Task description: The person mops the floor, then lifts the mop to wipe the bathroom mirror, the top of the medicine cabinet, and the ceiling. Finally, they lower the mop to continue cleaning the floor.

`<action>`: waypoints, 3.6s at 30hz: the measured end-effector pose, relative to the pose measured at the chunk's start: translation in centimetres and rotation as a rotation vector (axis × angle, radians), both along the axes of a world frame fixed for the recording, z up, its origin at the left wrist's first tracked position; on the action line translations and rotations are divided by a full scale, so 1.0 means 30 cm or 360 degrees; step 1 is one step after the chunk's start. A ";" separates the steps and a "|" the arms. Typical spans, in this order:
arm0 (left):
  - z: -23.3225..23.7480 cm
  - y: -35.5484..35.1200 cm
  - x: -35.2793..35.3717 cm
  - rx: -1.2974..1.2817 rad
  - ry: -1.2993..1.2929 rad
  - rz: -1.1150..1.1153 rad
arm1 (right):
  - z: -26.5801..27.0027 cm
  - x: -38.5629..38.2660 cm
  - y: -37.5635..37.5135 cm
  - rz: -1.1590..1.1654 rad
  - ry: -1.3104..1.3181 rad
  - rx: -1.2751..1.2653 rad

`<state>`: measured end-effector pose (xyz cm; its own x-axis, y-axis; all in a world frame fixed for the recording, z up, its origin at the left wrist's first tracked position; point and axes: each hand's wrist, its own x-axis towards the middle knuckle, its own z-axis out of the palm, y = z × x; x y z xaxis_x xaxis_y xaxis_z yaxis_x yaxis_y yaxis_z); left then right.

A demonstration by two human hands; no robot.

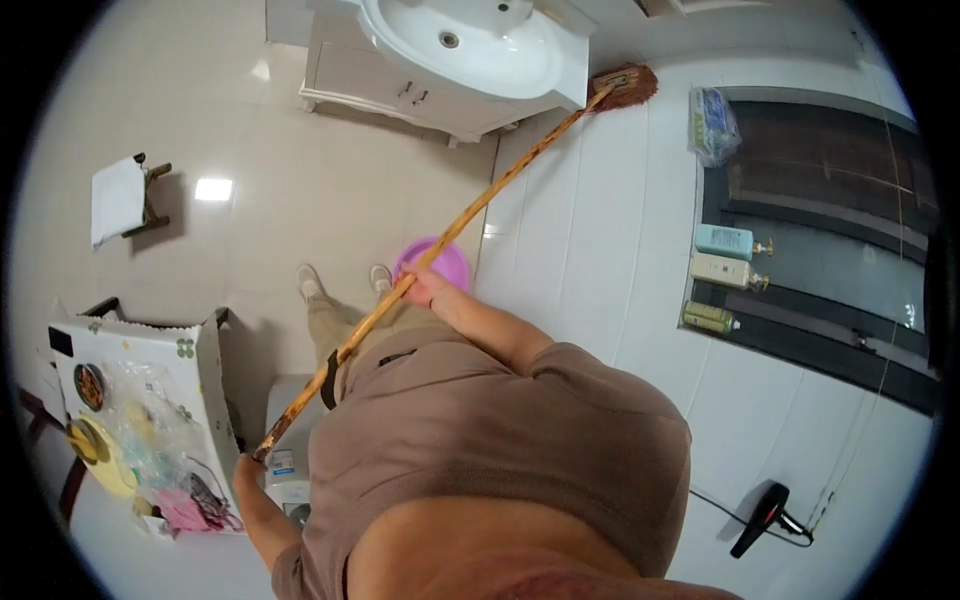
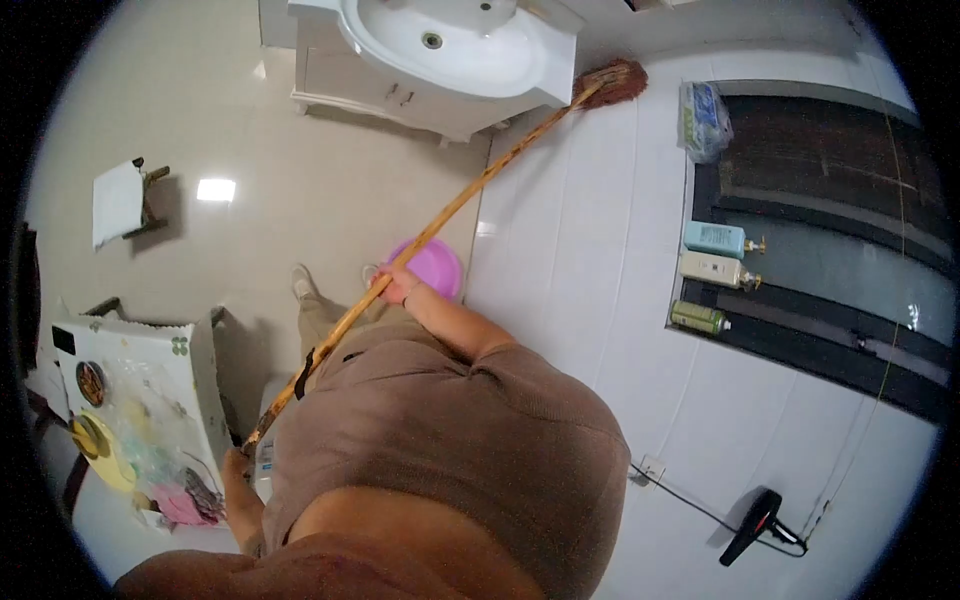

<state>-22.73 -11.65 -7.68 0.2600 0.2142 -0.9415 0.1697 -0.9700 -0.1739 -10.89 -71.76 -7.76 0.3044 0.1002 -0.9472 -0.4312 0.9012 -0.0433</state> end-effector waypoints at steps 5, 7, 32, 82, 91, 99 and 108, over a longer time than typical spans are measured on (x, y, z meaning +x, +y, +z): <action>0.011 -0.136 -0.144 0.0086 0.0138 0.0049 | -0.001 -0.060 -0.113 0.0049 0.0025 -0.0005; -0.039 -0.122 -0.234 -0.0019 0.0176 0.0041 | 0.013 -0.096 -0.156 0.0090 -0.0032 0.0077; 0.230 -0.217 -0.451 -0.0219 -0.0162 0.0082 | 0.025 -0.205 -0.202 0.0321 -0.0270 -0.0133; 0.964 0.370 0.066 0.0302 -0.1273 -0.0648 | 0.175 -0.038 0.234 0.0262 0.0146 0.0329; 0.985 1.380 0.161 0.0527 -0.1189 -0.1010 | 0.686 -0.044 0.462 0.0230 -0.0351 0.0382; 0.849 0.949 0.195 0.0291 -0.1328 -0.0741 | 0.410 0.013 0.386 0.0220 -0.0309 0.0227; 1.015 0.898 0.299 0.0438 -0.1381 -0.0655 | 0.663 0.030 0.486 0.0166 -0.0168 0.0355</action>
<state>-13.77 15.29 22.77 0.9371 0.1352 -0.3217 0.0044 -0.9264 -0.3764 -10.00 -57.16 12.13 0.3777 0.3389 -0.8617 -0.5259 0.8445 0.1016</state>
